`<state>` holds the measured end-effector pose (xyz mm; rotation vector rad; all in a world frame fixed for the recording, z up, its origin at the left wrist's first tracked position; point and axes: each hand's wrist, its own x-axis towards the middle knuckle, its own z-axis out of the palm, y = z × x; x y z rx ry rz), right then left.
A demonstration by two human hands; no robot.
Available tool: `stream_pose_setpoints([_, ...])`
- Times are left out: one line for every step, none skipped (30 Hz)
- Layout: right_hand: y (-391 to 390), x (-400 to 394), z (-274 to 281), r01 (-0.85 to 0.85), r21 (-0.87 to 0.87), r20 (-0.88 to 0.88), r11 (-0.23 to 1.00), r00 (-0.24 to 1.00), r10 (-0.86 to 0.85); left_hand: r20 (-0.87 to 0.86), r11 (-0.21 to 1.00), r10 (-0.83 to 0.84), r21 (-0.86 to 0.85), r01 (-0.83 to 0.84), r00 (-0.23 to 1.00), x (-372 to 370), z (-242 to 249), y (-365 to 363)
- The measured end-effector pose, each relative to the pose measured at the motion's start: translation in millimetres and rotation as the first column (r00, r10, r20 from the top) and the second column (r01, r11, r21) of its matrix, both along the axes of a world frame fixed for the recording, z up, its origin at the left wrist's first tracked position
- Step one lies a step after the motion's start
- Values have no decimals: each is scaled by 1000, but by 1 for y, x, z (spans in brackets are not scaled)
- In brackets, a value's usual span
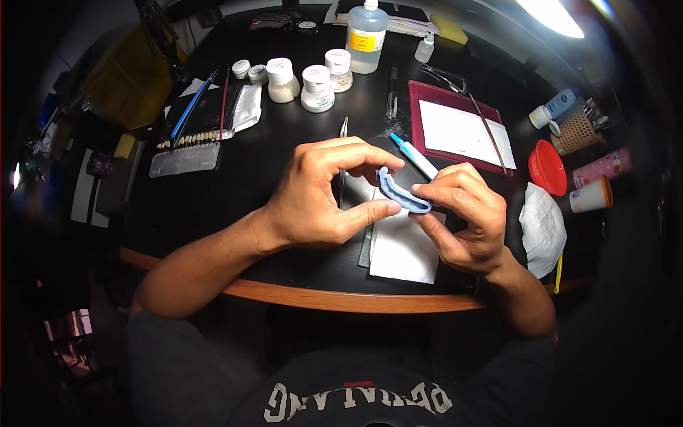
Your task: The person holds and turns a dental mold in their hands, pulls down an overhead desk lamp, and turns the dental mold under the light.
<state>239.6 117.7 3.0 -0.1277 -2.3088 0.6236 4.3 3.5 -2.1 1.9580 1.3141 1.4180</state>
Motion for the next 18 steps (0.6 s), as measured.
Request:
stream_pose_setpoints([1,0,0,-7,16,-6,1000,1000,8,-1,1000,-2,1,2,1000,0,0,0])
stream_pose_setpoints([2,0,0,-10,25,-5,1000,1000,10,-1,1000,2,-6,-2,1000,0,0,0])
stream_pose_setpoints([2,0,1,-12,33,-4,999,1000,12,-1,1000,7,-14,-7,1000,0,0,0])
stream_pose_setpoints([2,0,1,-15,40,-3,999,1000,15,0,1000,12,-23,-12,1000,0,-1,0])
stream_pose_setpoints([2,0,1,-14,37,1,999,1000,14,2,1000,12,-21,-12,1000,1,-1,-1])
stream_pose_setpoints([1,0,1,-14,35,3,999,1000,13,3,1000,13,-17,-13,1000,1,0,-1])
stream_pose_setpoints([2,0,1,-13,35,6,999,1000,13,3,1000,14,-13,-14,1000,1,0,-1])
stream_pose_setpoints([2,0,0,-13,36,3,999,1000,13,6,1000,16,-15,-16,1000,1,0,-1])
stream_pose_setpoints([2,0,0,-12,37,-1,999,1000,12,7,1000,17,-18,-17,1000,1,0,-1])
stream_pose_setpoints([2,0,0,-11,36,-3,999,1000,12,10,1000,17,-22,-17,1000,1,0,-1])
stream_pose_setpoints([2,0,1,-11,32,-4,999,1000,12,16,999,17,-28,-17,1000,1,0,-1])
stream_pose_setpoints([2,-1,1,-12,29,-6,1000,1000,12,22,999,18,-34,-17,1000,2,1,-2])
stream_pose_setpoints([2,-1,1,-12,24,-6,1000,1000,12,29,999,18,-40,-17,999,2,2,-2])
stream_pose_setpoints([2,-1,1,-10,25,-7,1000,1000,10,39,999,17,-51,-15,999,2,1,-2])
stream_pose_setpoints([2,0,0,-8,24,-7,1000,1000,8,50,998,16,-64,-13,999,2,1,-2])
stream_pose_setpoints([2,0,0,-6,23,-7,1000,1000,6,61,997,16,-76,-12,998,1,0,-2])
stream_pose_setpoints([1,0,-1,0,8,-8,1000,1000,0,64,996,19,-94,-12,998,1,0,-3])
stream_pose_setpoints([0,0,-1,6,-5,-10,1000,1000,-6,66,994,20,-110,-13,998,0,0,-3])
